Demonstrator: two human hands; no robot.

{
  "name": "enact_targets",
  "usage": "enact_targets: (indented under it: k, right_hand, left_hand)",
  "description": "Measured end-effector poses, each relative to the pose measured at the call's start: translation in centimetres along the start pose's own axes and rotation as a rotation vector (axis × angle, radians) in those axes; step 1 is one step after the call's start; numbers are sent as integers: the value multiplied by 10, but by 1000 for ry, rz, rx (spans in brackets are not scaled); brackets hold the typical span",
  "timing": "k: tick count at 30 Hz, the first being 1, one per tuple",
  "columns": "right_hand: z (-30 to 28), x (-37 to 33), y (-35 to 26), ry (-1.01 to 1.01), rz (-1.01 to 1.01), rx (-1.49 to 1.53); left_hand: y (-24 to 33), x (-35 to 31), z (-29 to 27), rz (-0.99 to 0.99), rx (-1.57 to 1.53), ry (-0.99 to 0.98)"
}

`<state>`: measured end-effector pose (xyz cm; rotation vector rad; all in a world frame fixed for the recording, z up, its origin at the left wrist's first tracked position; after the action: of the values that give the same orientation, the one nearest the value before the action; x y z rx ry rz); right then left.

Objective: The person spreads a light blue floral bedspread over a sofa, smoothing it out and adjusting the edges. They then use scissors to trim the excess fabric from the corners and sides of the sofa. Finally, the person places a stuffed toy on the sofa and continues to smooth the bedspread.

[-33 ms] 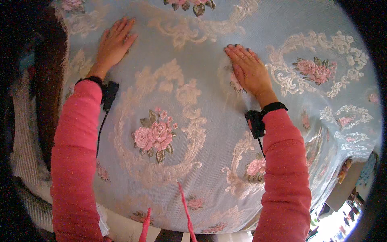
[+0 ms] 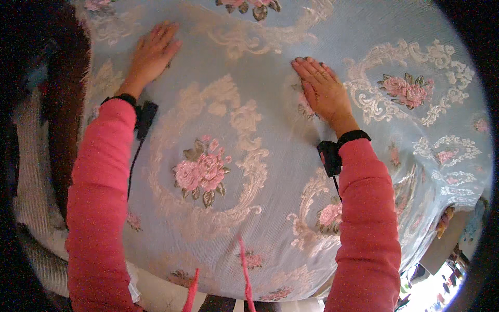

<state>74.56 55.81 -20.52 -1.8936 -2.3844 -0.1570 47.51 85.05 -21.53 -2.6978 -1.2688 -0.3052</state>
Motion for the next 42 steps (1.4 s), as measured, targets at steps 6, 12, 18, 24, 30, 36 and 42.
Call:
enact_targets:
  k: [6,12,18,24,30,36,42]
  right_hand:
    - [-24,9,-21,7,32,41]
    - [-23,56,-38,24,-399,275]
    - [5,107,1,-77,-512,166]
    - [8,105,-1,9,-527,-64]
    - [-1,110,-17,-44,-467,-116]
    - [-11,114,-21,-69,-459,-153]
    - [-32,109,-59,-227,-81,106]
  left_hand:
    - [20,-39,-20,-140,42,-206]
    - [5,-14,-4,26,5,-90]
    - [-14,4,-1,167,-106,47]
    - [-8,11,-25,180,2,-263]
    - [43,-163,-93,-150,-172,-151]
    - [25,-252,-110,-235,-303,-141]
    - [28,-240,-115,-191,-303,-64]
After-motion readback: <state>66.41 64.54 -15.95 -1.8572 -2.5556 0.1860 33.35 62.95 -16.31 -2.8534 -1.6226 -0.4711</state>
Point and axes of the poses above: each hand's wrist, its own x-axis towards the middle knuckle, its own z-axis out of the palm, y = z × x, the point moved 1 cm from there along x, towards the middle knuckle, and after that the axes turned 15 degrees about -z, right-handed, at the moved point
